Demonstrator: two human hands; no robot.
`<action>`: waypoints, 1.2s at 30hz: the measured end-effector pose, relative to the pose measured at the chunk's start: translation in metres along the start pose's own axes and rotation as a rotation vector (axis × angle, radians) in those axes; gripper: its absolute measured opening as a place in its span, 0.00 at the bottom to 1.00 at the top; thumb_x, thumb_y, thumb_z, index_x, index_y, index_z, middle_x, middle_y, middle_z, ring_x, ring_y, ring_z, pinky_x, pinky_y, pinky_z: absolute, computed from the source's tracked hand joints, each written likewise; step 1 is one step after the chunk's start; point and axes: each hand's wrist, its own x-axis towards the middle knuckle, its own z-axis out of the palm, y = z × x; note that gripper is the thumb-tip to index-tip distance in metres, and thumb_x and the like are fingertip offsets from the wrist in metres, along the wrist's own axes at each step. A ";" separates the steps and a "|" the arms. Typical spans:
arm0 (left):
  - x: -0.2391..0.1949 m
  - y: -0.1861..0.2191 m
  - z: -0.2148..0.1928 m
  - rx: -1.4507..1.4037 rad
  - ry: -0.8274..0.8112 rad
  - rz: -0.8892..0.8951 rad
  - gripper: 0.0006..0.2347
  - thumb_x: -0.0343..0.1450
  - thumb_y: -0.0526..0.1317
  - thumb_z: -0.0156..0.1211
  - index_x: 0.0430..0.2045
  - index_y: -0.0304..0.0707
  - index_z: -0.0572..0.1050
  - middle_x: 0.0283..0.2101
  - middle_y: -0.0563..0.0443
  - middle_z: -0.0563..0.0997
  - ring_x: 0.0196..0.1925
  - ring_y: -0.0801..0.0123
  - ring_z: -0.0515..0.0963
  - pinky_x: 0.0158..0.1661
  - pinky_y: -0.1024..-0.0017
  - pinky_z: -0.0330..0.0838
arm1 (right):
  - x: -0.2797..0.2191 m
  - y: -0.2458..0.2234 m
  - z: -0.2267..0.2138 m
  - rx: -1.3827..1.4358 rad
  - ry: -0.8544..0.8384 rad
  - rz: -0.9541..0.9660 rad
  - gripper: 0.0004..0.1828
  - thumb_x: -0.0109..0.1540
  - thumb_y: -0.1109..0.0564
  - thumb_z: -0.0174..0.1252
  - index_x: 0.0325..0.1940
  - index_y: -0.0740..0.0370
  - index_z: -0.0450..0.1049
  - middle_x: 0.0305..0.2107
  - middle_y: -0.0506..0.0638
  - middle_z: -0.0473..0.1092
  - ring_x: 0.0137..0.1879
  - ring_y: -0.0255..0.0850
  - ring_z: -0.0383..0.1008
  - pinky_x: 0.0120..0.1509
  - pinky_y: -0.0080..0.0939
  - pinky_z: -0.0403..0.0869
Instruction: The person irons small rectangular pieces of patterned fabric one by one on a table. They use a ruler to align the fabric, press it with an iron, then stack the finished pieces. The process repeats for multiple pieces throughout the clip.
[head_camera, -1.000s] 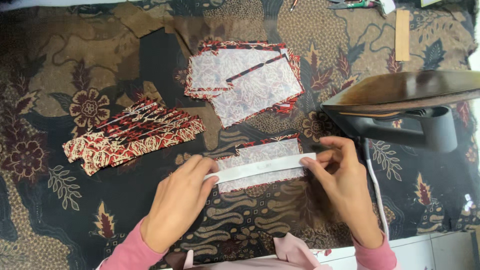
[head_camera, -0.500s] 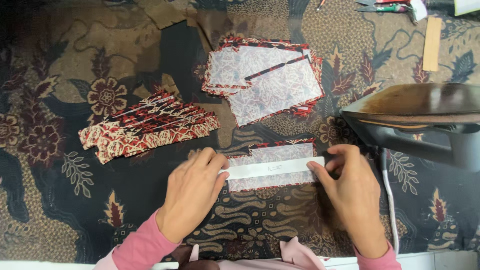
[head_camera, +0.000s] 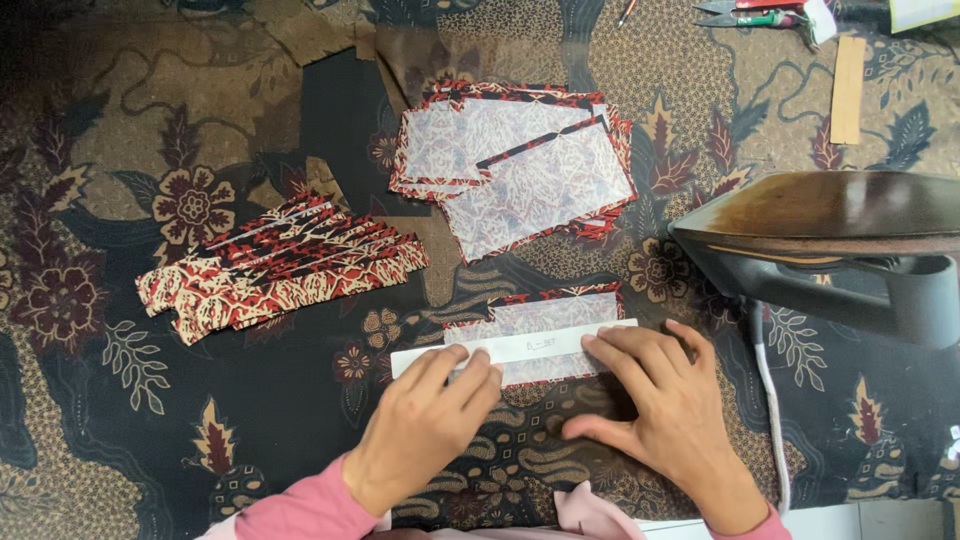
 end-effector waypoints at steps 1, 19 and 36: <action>-0.001 0.000 0.001 0.037 0.008 0.014 0.12 0.64 0.36 0.59 0.40 0.31 0.76 0.46 0.44 0.78 0.49 0.56 0.79 0.49 0.64 0.75 | 0.001 -0.001 0.000 -0.015 -0.005 0.004 0.40 0.47 0.28 0.64 0.52 0.57 0.75 0.46 0.47 0.73 0.55 0.43 0.72 0.68 0.55 0.60; 0.012 -0.012 0.000 -0.176 0.060 -0.236 0.09 0.66 0.32 0.62 0.38 0.34 0.75 0.38 0.48 0.75 0.40 0.59 0.77 0.41 0.65 0.73 | 0.024 0.009 0.006 0.065 0.046 0.155 0.10 0.57 0.54 0.67 0.42 0.55 0.78 0.39 0.43 0.74 0.47 0.43 0.73 0.55 0.47 0.65; 0.008 -0.012 0.000 0.036 0.025 0.025 0.13 0.67 0.34 0.58 0.42 0.24 0.76 0.42 0.44 0.79 0.44 0.62 0.79 0.47 0.66 0.71 | 0.013 0.000 0.009 -0.055 0.026 -0.024 0.29 0.54 0.39 0.64 0.54 0.57 0.76 0.46 0.46 0.74 0.52 0.40 0.74 0.68 0.50 0.65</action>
